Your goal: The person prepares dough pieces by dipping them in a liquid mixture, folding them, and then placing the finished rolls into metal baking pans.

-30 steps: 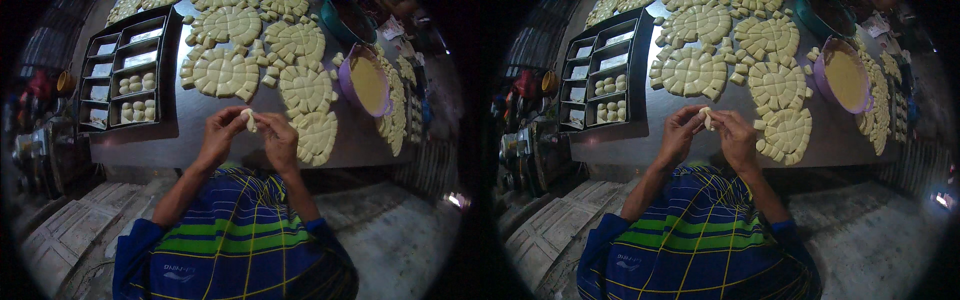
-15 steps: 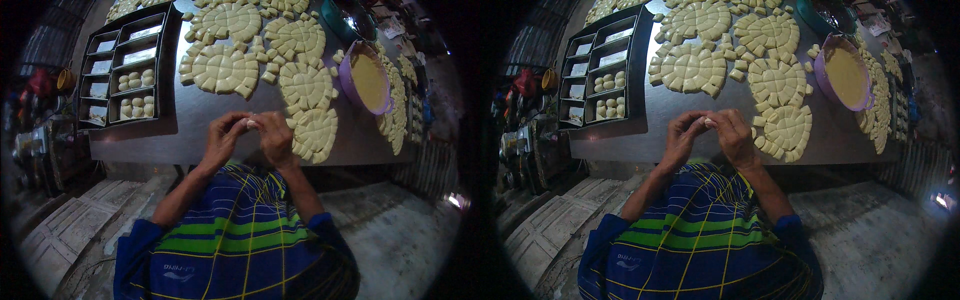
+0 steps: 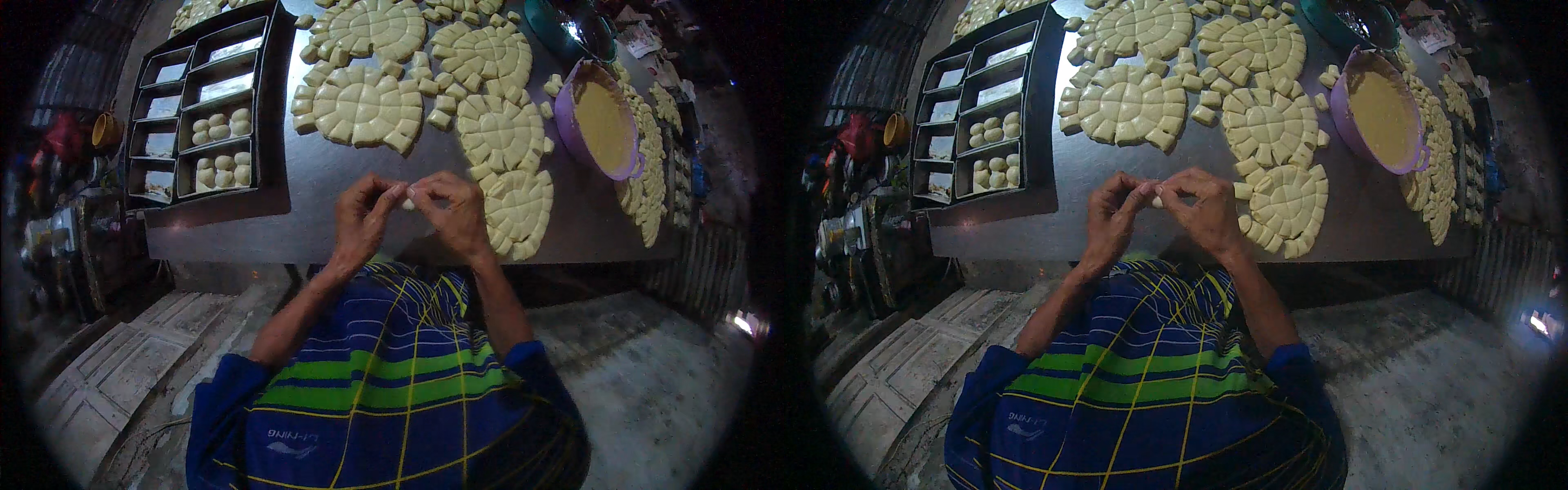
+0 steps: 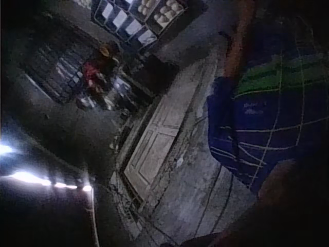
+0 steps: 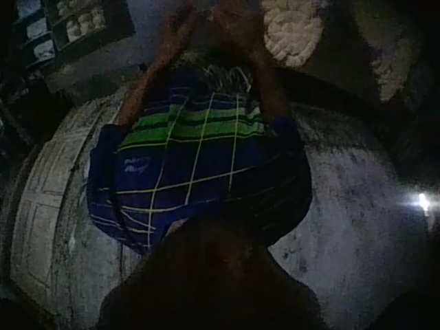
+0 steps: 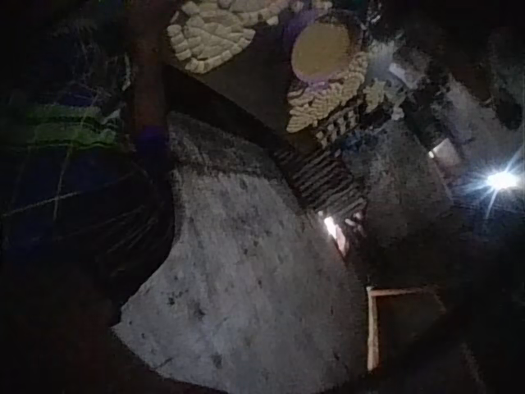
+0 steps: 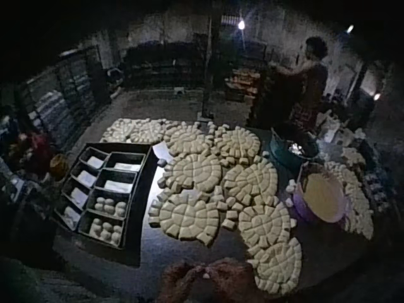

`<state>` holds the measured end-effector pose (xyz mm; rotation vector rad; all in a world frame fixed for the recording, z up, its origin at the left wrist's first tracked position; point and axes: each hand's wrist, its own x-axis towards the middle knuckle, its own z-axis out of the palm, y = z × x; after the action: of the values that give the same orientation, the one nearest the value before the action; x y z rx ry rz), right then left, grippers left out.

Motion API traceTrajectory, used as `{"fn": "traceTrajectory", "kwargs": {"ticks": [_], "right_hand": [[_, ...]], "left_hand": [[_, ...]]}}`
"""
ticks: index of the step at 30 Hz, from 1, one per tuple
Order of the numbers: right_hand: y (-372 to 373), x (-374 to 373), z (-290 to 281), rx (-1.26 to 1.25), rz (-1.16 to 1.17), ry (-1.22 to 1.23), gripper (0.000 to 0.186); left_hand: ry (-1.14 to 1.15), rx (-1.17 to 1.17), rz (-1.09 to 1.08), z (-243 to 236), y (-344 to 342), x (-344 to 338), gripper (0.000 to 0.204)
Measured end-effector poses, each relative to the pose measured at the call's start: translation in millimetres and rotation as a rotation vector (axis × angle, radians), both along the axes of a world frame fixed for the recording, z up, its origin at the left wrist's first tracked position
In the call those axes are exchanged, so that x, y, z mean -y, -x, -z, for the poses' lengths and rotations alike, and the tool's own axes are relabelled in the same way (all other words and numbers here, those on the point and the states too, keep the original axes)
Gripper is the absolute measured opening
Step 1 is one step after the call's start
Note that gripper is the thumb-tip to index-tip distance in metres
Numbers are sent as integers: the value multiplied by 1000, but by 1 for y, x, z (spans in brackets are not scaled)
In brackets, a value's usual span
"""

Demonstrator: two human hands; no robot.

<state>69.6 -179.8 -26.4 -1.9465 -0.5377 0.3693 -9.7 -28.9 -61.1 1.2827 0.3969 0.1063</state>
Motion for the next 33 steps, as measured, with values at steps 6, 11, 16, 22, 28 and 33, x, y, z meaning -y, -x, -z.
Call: {"fn": "traceTrajectory", "kwargs": {"ticks": [6,11,16,22,28,33], "right_hand": [[7,6,27,-300,8,-13,13],[22,-1,32,-565,133,-294,26],[46,-11,33,-184,44,-202,30],[58,-6,60,697,-22,98,36],[57,25,105,574,169,321,24],[52,60,73,389,555,811,21]], "left_hand": [[153,50,19,-2,5,1,47],[243,67,112,-5,11,-8,75],[560,209,91,7,18,-21,89],[411,332,-55,4,15,-47,71],[397,223,-114,13,30,-72,55],[439,196,-168,19,39,-74,49]]}}
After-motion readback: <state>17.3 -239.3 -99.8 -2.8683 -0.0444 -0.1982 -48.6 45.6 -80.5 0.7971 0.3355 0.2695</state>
